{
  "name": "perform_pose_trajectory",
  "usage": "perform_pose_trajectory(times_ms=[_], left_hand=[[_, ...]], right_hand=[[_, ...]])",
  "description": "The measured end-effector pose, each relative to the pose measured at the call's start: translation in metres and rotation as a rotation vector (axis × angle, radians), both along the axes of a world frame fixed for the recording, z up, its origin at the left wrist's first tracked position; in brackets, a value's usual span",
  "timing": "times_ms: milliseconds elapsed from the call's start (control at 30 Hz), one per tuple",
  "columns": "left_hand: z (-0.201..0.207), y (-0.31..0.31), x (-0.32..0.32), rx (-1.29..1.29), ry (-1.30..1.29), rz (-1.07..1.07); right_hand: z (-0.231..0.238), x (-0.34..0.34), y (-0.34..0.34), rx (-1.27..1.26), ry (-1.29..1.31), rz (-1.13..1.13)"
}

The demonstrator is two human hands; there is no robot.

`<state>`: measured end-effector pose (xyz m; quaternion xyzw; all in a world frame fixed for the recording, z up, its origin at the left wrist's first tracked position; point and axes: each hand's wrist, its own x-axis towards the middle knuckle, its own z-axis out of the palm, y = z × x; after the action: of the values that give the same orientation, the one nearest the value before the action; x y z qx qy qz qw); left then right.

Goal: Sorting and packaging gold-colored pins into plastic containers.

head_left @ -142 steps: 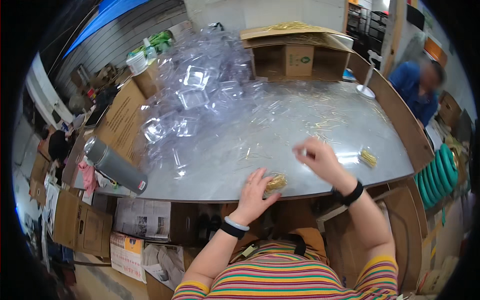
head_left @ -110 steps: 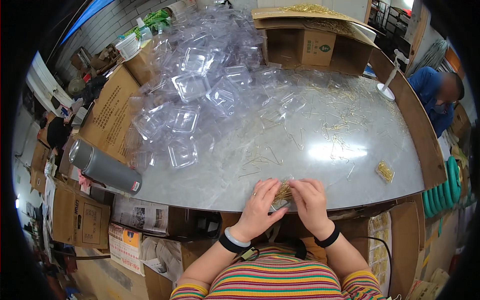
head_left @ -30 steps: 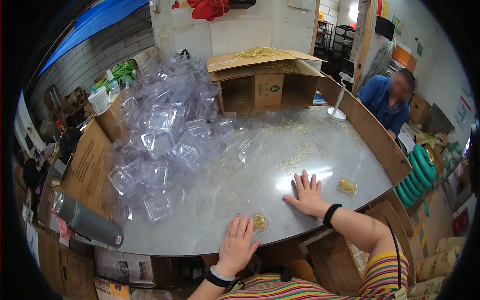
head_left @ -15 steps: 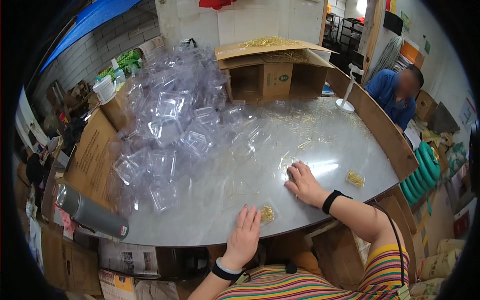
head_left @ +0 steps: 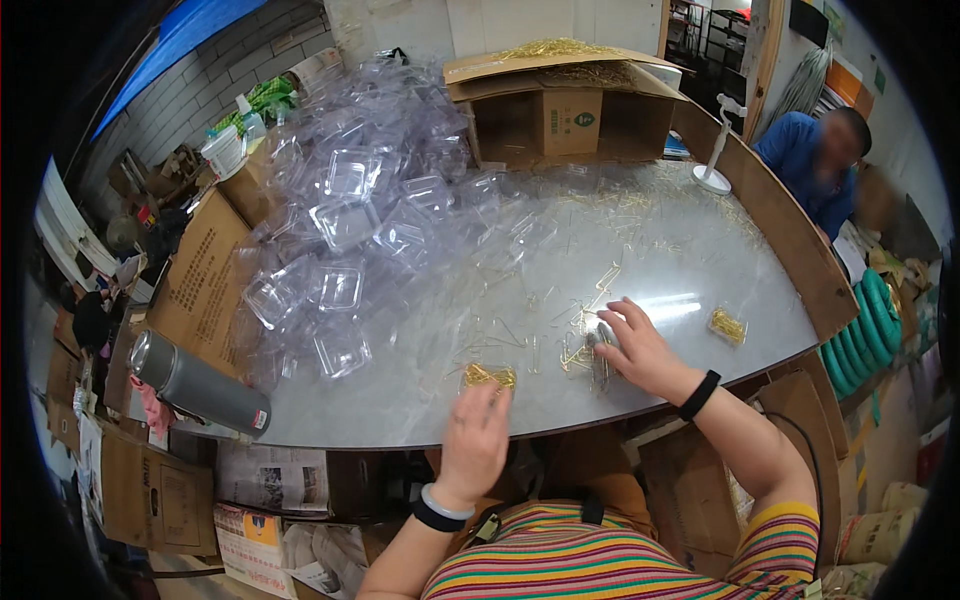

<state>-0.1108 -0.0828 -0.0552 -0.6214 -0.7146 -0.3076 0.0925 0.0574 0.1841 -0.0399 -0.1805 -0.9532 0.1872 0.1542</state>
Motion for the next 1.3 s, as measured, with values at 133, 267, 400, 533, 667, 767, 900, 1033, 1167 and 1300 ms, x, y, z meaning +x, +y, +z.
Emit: perform_pose_trajectory(times_ms=[133, 267, 400, 533, 667, 767, 900, 1033, 1167, 1300], left_hand=[[-0.023, 0.011, 0.02, -0.105, -0.126, -0.246], [-0.021, 0.039, 0.038, -0.13, 0.029, -0.059], [-0.016, 0.049, 0.041, -0.2, 0.011, 0.064], [-0.017, 0.057, 0.035, -0.253, -0.013, 0.085], [-0.018, 0.074, 0.041, -0.311, -0.006, 0.004], [-0.044, 0.082, 0.033, -0.131, -0.142, -0.055], [-0.012, 0.099, 0.04, -0.346, -0.181, -0.084], [-0.036, 0.087, 0.032, -0.269, -0.065, -0.048], [-0.031, 0.093, 0.046, -0.282, -0.053, 0.012], [-0.027, 0.104, 0.048, -0.32, -0.001, 0.084]], right_hand=[[-0.012, 0.017, -0.016, 0.118, -0.16, 0.056], [-0.018, 0.005, -0.037, 0.28, -0.108, 0.101], [-0.021, 0.004, -0.039, 0.11, 0.011, 0.232], [-0.011, 0.015, -0.047, -0.001, 0.135, 0.036], [-0.039, 0.03, -0.069, 0.158, 0.098, -0.187], [-0.034, -0.012, -0.099, 0.036, 0.222, -0.244], [-0.076, -0.062, -0.105, 0.012, 0.357, -0.247], [-0.076, -0.048, -0.082, -0.225, 0.407, -0.128], [-0.034, -0.013, -0.047, -0.027, 0.272, -0.161], [-0.023, -0.013, -0.05, 0.041, 0.123, -0.123]])
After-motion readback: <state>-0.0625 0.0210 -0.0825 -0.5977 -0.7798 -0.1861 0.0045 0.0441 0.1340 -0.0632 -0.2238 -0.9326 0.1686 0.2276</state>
